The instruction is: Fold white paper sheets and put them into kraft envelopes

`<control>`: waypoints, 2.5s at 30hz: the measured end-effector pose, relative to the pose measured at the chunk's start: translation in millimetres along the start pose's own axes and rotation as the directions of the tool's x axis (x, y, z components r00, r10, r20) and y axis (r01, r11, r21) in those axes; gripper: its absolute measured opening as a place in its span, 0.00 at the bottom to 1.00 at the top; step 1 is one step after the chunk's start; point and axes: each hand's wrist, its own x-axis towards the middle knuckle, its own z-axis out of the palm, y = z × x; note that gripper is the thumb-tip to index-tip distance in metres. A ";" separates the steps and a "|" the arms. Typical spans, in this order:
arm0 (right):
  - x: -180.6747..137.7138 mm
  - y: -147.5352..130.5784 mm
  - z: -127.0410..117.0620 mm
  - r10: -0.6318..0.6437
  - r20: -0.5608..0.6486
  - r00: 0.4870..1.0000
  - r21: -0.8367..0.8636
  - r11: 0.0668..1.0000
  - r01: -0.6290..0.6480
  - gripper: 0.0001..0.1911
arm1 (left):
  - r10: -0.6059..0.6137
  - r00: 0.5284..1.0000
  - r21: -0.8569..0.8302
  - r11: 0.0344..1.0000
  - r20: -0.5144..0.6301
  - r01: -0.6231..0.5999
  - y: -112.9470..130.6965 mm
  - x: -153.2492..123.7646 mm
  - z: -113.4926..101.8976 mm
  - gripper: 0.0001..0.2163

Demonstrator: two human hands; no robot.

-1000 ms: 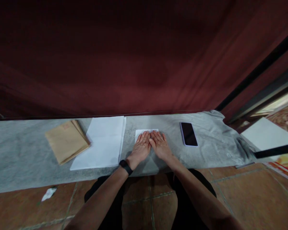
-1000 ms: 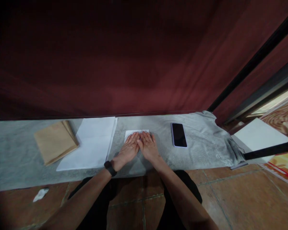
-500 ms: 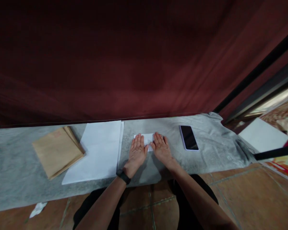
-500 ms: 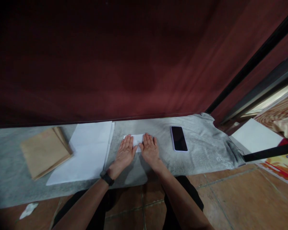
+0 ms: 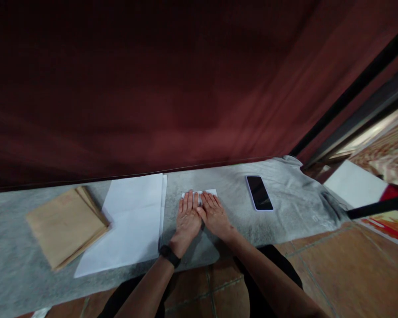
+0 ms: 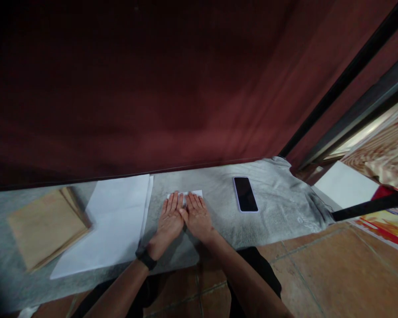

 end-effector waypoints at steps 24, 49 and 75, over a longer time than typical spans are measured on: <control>-10.4 34.8 1.0 0.132 -0.045 0.990 -0.118 0.984 -0.137 0.30 | -0.063 0.994 0.007 0.998 -0.084 0.063 -0.6 -9.2 -9.0 0.26; -2.6 54.1 -23.7 0.275 0.002 0.961 -0.034 0.961 -0.275 0.22 | 0.148 0.987 -0.079 0.987 0.061 -0.143 26.7 -16.9 -32.3 0.22; 20.1 57.5 -29.8 0.454 0.266 0.851 0.599 0.614 -0.514 0.14 | 0.099 0.992 -0.016 0.995 0.084 -0.098 27.6 -6.5 -39.4 0.26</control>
